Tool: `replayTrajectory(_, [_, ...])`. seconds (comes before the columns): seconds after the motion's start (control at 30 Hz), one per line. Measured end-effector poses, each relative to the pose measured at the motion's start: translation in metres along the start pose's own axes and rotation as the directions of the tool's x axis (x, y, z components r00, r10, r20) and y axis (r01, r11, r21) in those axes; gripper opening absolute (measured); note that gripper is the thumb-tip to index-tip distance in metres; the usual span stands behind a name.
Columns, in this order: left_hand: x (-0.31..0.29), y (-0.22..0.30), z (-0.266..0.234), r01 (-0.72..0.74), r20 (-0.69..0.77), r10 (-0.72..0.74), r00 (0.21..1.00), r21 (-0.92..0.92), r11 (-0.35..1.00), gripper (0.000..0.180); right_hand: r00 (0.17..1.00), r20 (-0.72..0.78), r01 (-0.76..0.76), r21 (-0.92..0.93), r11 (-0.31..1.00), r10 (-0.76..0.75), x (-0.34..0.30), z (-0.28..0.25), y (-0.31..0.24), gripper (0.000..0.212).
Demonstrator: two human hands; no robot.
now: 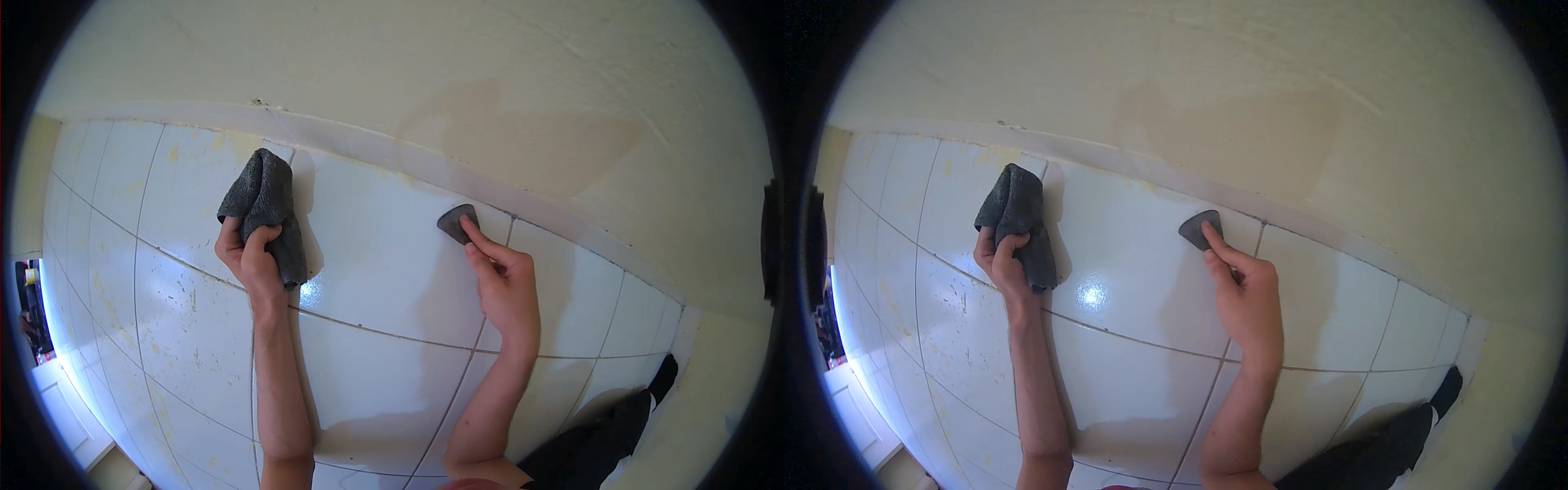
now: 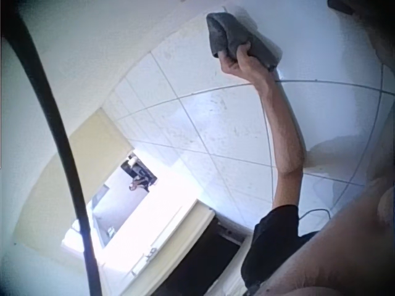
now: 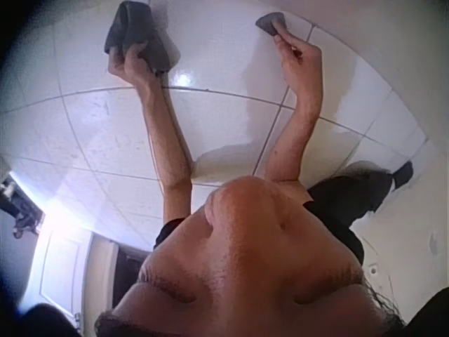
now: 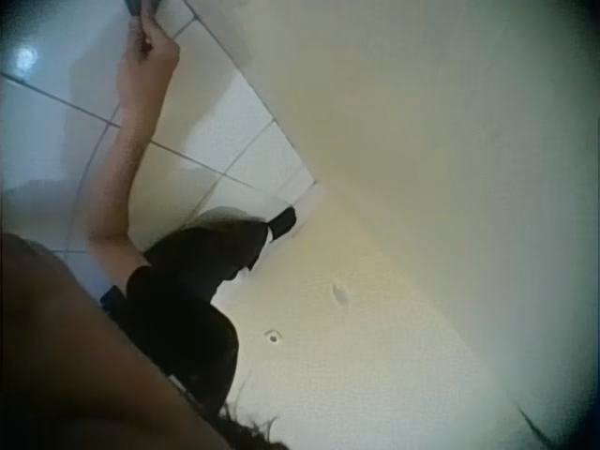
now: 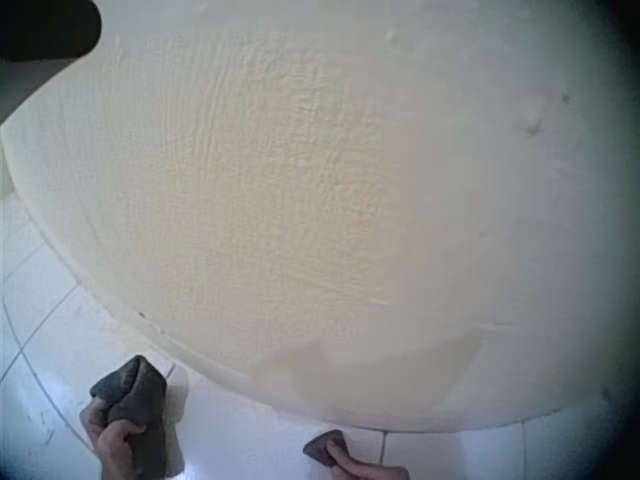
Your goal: The person cleans wall tiles using a scraper to remove debris and a cloth to wipe the surface.
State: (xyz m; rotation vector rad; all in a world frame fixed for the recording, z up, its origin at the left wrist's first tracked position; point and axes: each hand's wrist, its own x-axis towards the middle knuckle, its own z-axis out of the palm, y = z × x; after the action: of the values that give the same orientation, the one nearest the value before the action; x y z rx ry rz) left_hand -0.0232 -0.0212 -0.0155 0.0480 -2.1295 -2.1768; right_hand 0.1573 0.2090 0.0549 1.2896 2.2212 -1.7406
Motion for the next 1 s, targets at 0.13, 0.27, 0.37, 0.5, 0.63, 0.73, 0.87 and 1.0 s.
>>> replayTrajectory(0.13, [0.001, -0.003, 0.000, -0.003, -0.016, 0.002, 1.000, -0.025, 1.000, 0.047, 1.000, 0.001, -0.001, 0.004, 1.000, 0.001, 0.001, 0.001, 0.000, 0.032])
replayTrajectory(0.27, [0.001, 0.002, 0.000, 0.018, -0.012, -0.019, 1.000, -0.040, 0.999, 0.048, 0.997, -0.077, -0.010, 0.062, 0.998, 0.015, 0.006, 0.015, -0.003, 0.032])
replayTrajectory(0.37, [0.001, 0.002, -0.001, 0.011, -0.008, -0.012, 1.000, -0.030, 0.999, 0.049, 1.000, -0.003, -0.029, 0.045, 0.999, 0.029, 0.004, 0.010, -0.002, 0.032])
replayTrajectory(0.5, [-0.001, 0.003, 0.003, 0.019, -0.021, -0.020, 1.000, -0.050, 0.999, 0.049, 0.998, -0.057, 0.015, 0.107, 0.994, -0.009, 0.008, 0.021, -0.003, 0.032])
replayTrajectory(0.63, [0.000, 0.003, 0.002, 0.014, -0.006, -0.014, 1.000, -0.055, 0.998, 0.049, 1.000, 0.002, -0.004, 0.069, 0.998, 0.004, 0.009, 0.025, -0.002, 0.033])
replayTrajectory(0.73, [0.000, 0.003, 0.001, 0.016, -0.006, -0.016, 1.000, -0.034, 0.999, 0.048, 1.000, -0.009, 0.019, 0.064, 0.998, -0.019, 0.002, 0.026, -0.009, 0.033])
replayTrajectory(0.87, [-0.001, 0.006, 0.000, 0.024, 0.007, -0.024, 1.000, 0.009, 1.000, 0.047, 0.999, -0.038, -0.014, 0.048, 0.999, 0.016, 0.009, 0.031, -0.009, 0.033])
replayTrajectory(1.0, [-0.001, 0.005, 0.004, 0.013, -0.017, -0.014, 1.000, -0.036, 0.999, 0.045, 0.996, -0.069, 0.054, 0.046, 0.997, -0.051, 0.009, 0.041, -0.007, 0.032])
